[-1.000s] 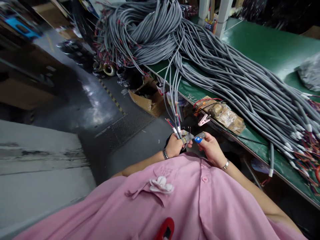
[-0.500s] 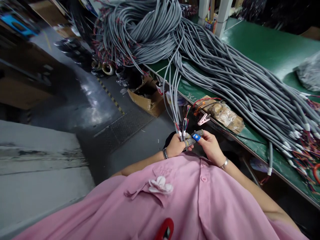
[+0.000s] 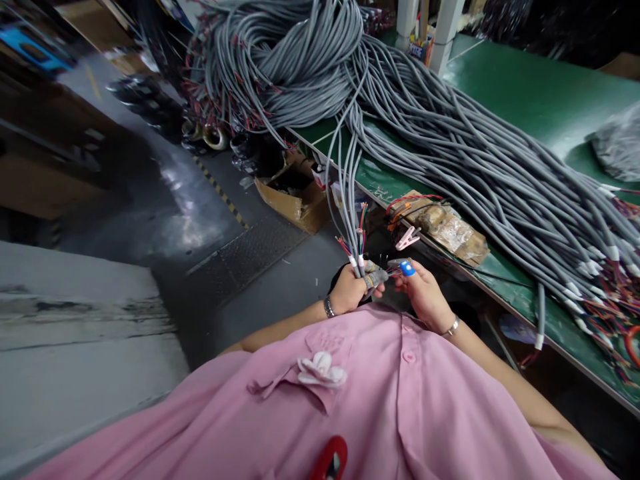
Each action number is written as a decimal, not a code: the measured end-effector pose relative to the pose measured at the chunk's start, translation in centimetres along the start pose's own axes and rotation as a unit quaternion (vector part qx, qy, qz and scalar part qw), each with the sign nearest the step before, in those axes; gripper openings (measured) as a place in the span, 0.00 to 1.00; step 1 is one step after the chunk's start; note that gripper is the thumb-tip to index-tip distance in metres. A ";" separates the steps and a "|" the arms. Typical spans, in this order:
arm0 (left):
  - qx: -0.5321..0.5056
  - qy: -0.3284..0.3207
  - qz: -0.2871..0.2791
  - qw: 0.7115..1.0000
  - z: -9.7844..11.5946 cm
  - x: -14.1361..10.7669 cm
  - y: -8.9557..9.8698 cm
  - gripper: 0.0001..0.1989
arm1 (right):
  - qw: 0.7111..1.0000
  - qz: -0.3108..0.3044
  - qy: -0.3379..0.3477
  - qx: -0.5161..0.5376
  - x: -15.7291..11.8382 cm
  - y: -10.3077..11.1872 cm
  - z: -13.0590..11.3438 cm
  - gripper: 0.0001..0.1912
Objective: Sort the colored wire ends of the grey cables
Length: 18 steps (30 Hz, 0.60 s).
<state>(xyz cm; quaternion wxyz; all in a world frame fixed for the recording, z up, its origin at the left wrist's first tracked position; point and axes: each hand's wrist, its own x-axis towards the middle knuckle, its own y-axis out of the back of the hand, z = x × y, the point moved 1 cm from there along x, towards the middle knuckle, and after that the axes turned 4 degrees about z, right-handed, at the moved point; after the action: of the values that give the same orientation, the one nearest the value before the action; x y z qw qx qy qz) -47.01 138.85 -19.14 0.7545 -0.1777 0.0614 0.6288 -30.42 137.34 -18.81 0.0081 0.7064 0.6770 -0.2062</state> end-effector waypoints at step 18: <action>-0.047 0.076 -0.177 0.980 2.3 3.6 0.1 0.14 | 0.994 0.068 0.085 -0.010 4.5 1.1 -1.1 0.22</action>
<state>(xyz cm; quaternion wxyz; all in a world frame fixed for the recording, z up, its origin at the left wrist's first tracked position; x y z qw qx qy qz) -46.66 142.97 -18.18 0.8376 -0.2687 0.0566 0.4723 -29.03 141.84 -19.42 -0.0281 0.7657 0.6277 -0.1377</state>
